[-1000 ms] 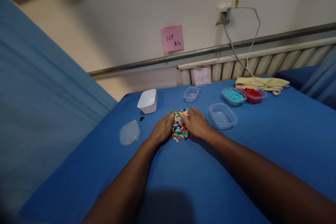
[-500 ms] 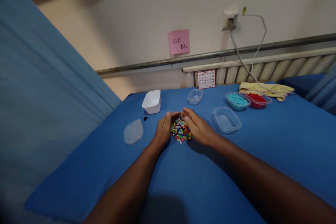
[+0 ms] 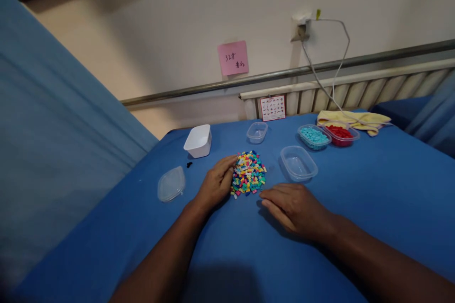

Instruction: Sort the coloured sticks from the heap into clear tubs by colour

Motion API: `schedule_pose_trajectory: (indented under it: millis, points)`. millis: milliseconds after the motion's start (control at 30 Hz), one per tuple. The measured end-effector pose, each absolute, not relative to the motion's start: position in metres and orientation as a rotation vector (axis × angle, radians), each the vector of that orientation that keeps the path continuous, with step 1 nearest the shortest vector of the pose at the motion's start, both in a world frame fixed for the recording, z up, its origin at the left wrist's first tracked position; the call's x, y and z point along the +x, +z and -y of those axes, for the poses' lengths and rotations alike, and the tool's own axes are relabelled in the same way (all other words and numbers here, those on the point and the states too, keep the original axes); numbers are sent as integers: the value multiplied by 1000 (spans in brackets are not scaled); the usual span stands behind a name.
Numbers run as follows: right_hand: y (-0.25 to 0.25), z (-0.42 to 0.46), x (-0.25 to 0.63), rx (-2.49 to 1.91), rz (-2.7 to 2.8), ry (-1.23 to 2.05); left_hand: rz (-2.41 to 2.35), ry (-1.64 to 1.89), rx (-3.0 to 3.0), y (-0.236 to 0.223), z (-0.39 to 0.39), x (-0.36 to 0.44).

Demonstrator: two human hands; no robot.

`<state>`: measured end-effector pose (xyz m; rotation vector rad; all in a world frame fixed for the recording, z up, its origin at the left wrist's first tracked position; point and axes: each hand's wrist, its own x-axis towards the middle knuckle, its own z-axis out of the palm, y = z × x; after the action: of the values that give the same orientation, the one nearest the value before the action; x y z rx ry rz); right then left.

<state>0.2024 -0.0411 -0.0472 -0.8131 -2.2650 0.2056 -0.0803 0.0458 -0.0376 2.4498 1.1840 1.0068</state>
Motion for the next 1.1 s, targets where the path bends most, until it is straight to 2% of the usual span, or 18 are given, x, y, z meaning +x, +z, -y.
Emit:
schedule_pose_trajectory:
  millis: [267,500,600,700,833,1100]
  points:
    - [-34,38,202,-714,2357,146,-1230,356,2695,-25,-37,-63]
    - [-22,36,215,-733,2264,-89,-1070,374,2755,-16,-31,-66]
    - [-16,27,235,-926,2194,-278,-1187,397,2759,-17,-33,-62]
    - [-17,18,255,-1224,2254,-400,-1225,258,2766,-19,-34,-52]
    - [-27,11,267,-1453,2386,-334,-1156,67,2769,-17,-26,-40]
    - [-16,20,260,-1421,2350,-297,-1071,-92,2757,-2,3,-30]
